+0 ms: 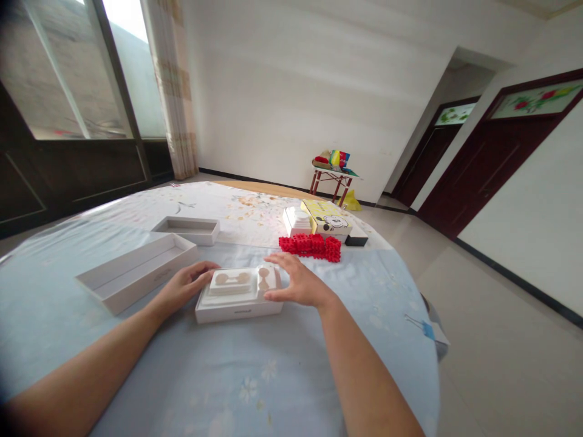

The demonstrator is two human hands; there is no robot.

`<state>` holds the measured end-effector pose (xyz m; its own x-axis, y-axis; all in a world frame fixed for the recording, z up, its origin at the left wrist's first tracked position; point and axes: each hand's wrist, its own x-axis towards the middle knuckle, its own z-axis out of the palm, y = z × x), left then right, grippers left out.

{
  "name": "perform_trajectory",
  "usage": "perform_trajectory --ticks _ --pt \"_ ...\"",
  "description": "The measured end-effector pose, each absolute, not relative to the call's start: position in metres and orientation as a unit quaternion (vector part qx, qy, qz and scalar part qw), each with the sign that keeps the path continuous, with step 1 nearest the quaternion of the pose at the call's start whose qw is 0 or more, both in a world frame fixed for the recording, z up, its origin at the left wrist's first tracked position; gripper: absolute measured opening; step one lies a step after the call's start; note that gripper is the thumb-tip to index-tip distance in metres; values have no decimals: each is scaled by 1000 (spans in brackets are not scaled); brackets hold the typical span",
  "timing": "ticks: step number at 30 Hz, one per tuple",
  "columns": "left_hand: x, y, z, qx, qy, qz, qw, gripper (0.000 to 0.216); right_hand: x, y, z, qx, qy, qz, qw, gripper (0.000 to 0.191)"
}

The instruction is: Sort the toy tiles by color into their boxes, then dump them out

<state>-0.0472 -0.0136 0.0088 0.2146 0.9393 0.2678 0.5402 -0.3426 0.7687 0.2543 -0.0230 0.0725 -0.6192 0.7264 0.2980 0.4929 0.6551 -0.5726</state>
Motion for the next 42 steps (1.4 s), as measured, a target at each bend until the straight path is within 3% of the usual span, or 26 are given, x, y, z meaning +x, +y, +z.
perform_trajectory --ticks 7,11,23,32,42 --pt "-47 -13 8 706 531 389 259 48 262 -13 57 -394 -847 288 213 109" --pt "-49 -11 8 688 540 410 260 51 261 -6 40 -388 -846 321 175 117" --pt "-54 -5 3 675 553 428 234 50 259 -4 40 -372 -849 328 181 123" --pt "-55 -2 -2 681 553 419 236 50 316 -25 56 -446 -781 354 255 116" --pt "-46 6 -22 804 529 268 49 49 449 -23 87 -653 -634 195 365 113"
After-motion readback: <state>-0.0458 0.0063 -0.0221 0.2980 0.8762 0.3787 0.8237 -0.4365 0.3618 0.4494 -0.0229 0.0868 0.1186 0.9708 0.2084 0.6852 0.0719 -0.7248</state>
